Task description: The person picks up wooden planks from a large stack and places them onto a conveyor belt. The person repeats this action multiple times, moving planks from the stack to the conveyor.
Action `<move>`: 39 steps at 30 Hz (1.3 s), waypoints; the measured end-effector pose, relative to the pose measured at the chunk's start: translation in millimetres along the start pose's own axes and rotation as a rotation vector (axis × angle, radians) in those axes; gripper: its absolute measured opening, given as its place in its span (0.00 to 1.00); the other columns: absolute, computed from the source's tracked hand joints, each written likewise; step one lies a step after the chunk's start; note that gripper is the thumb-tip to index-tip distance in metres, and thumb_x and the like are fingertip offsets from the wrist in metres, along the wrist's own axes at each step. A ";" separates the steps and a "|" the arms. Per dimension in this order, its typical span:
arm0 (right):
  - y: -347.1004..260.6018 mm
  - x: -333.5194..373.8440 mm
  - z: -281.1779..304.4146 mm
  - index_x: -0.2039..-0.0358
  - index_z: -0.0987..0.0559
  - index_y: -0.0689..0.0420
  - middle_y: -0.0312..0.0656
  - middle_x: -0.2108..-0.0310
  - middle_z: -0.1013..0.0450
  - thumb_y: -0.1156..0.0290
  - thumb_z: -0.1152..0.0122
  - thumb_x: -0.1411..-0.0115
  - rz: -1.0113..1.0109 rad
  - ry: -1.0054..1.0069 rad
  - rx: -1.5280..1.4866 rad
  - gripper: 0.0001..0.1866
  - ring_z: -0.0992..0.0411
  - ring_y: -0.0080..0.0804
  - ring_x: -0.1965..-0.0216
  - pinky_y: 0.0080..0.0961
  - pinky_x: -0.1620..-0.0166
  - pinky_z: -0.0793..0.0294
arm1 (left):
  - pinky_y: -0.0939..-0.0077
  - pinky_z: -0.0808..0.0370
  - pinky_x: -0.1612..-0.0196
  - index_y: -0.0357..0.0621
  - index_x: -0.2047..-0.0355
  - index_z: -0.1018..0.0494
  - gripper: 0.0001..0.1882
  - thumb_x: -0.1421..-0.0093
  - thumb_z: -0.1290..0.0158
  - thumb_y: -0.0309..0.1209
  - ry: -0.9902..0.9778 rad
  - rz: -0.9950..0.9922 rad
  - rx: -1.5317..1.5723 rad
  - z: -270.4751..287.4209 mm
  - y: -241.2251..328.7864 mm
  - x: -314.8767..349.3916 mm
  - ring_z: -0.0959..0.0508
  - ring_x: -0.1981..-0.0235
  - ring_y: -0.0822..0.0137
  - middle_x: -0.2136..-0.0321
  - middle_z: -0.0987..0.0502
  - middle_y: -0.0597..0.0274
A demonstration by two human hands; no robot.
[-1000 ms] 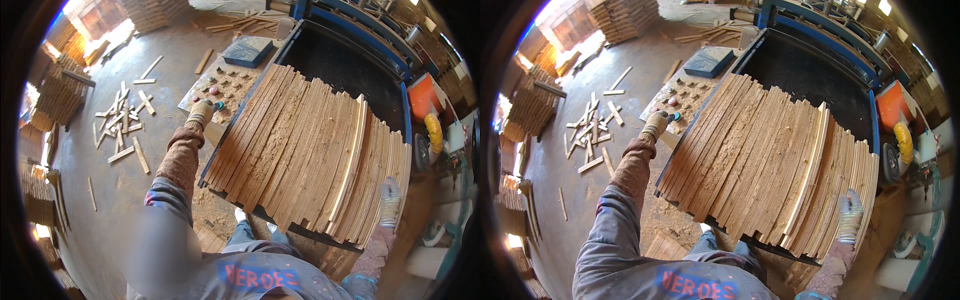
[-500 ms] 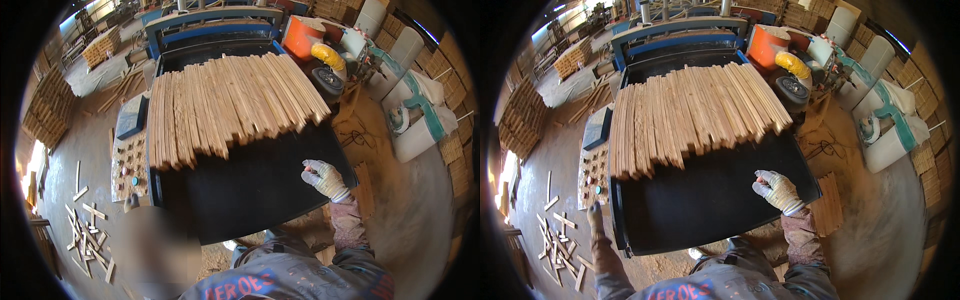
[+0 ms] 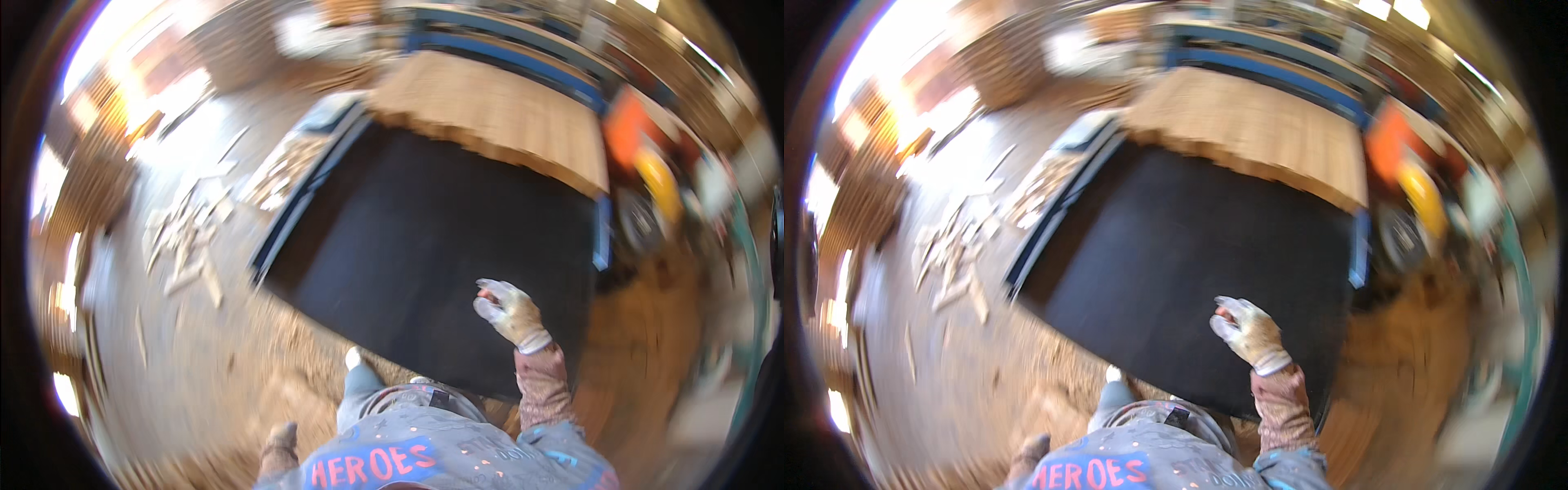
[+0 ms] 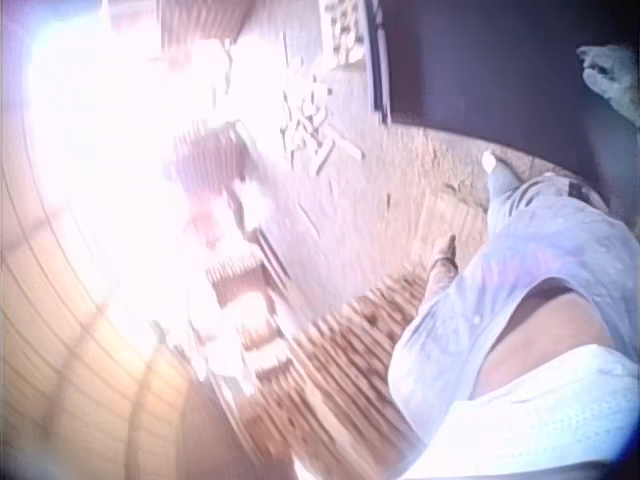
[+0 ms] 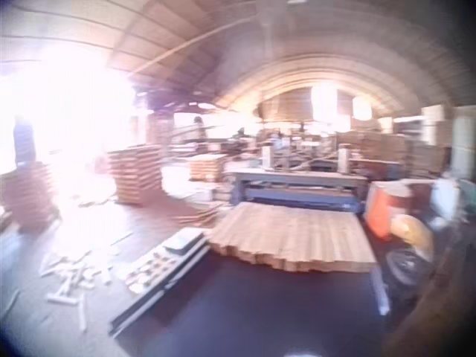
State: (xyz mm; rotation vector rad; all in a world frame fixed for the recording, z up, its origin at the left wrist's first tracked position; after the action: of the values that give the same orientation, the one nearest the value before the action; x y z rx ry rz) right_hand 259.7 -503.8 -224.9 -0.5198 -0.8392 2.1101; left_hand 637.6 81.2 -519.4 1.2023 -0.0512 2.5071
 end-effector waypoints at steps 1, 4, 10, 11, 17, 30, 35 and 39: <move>-4.4 -3.1 -6.0 0.51 0.18 0.56 0.41 0.65 0.21 0.61 0.33 0.41 0.035 -0.028 -0.026 0.19 0.21 0.40 0.65 0.33 0.59 0.22 | 0.61 0.30 0.78 0.46 0.75 0.20 0.17 0.42 0.45 0.45 -0.023 0.381 0.429 -38.3 11.6 26.7 0.26 0.83 0.63 0.83 0.25 0.59; -2.9 -22.3 -50.8 0.50 0.19 0.59 0.39 0.65 0.22 0.63 0.33 0.40 0.160 -0.287 -0.112 0.20 0.23 0.30 0.66 0.29 0.59 0.24 | 0.56 0.26 0.66 0.40 0.71 0.19 0.21 0.42 0.48 0.47 0.091 0.113 0.512 -86.1 54.7 114.3 0.21 0.73 0.54 0.74 0.19 0.48; -85.9 -15.2 -142.0 0.48 0.21 0.62 0.33 0.64 0.25 0.69 0.32 0.37 0.314 -0.803 -0.431 0.19 0.29 0.19 0.65 0.19 0.59 0.27 | 0.58 0.24 0.56 0.42 0.62 0.18 0.21 0.38 0.47 0.48 0.317 0.462 0.968 -161.0 83.2 246.4 0.18 0.63 0.50 0.64 0.17 0.46; -100.9 -15.7 -154.6 0.48 0.21 0.62 0.34 0.64 0.25 0.69 0.33 0.37 0.427 -0.875 -0.317 0.18 0.28 0.21 0.65 0.20 0.59 0.26 | 0.59 0.24 0.55 0.42 0.60 0.18 0.22 0.38 0.46 0.48 0.360 0.513 1.038 -185.9 84.8 263.9 0.18 0.61 0.50 0.62 0.17 0.47; -165.9 8.5 -243.7 0.52 0.21 0.62 0.33 0.66 0.26 0.73 0.36 0.36 0.702 -1.155 -0.318 0.14 0.30 0.19 0.66 0.18 0.60 0.28 | 0.64 0.26 0.47 0.47 0.57 0.18 0.21 0.37 0.43 0.50 0.620 0.851 1.314 -258.1 77.8 359.9 0.19 0.54 0.56 0.58 0.16 0.53; -544.3 369.8 -395.2 0.47 0.21 0.60 0.35 0.63 0.23 0.77 0.32 0.39 0.718 -2.219 -0.621 0.20 0.28 0.21 0.66 0.23 0.61 0.24 | 0.68 0.25 0.45 0.44 0.56 0.24 0.15 0.41 0.33 0.30 1.993 1.125 0.673 -171.3 -48.2 761.2 0.23 0.51 0.64 0.53 0.21 0.58; -800.5 654.2 -297.7 0.42 0.25 0.66 0.39 0.56 0.21 0.66 0.38 0.32 1.655 -2.143 -0.880 0.22 0.23 0.26 0.56 0.27 0.51 0.21 | 0.57 0.33 0.36 0.44 0.39 0.29 0.42 0.52 0.27 0.45 1.448 1.483 -0.052 -174.0 -165.5 946.6 0.30 0.39 0.51 0.45 0.26 0.52; -910.2 889.9 -292.4 0.35 0.30 0.57 0.45 0.45 0.25 0.59 0.29 0.38 2.355 -1.570 -0.659 0.35 0.27 0.36 0.44 0.32 0.41 0.26 | 0.54 0.32 0.37 0.46 0.35 0.32 0.49 0.56 0.27 0.51 1.102 1.166 0.490 -208.3 -248.6 997.8 0.30 0.41 0.48 0.45 0.27 0.50</move>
State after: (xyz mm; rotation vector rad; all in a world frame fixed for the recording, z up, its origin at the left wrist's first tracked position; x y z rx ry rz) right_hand 373.1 742.5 149.1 0.6520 -2.6543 4.3797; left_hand -7.9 654.1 77.1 -0.5290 0.2138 3.9729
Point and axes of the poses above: each hand's wrist, its own x-axis away from the middle knuckle, its own z-axis out of the back of the hand, y = z × x, the point moved 1 cm from there along -x, towards the middle knuckle
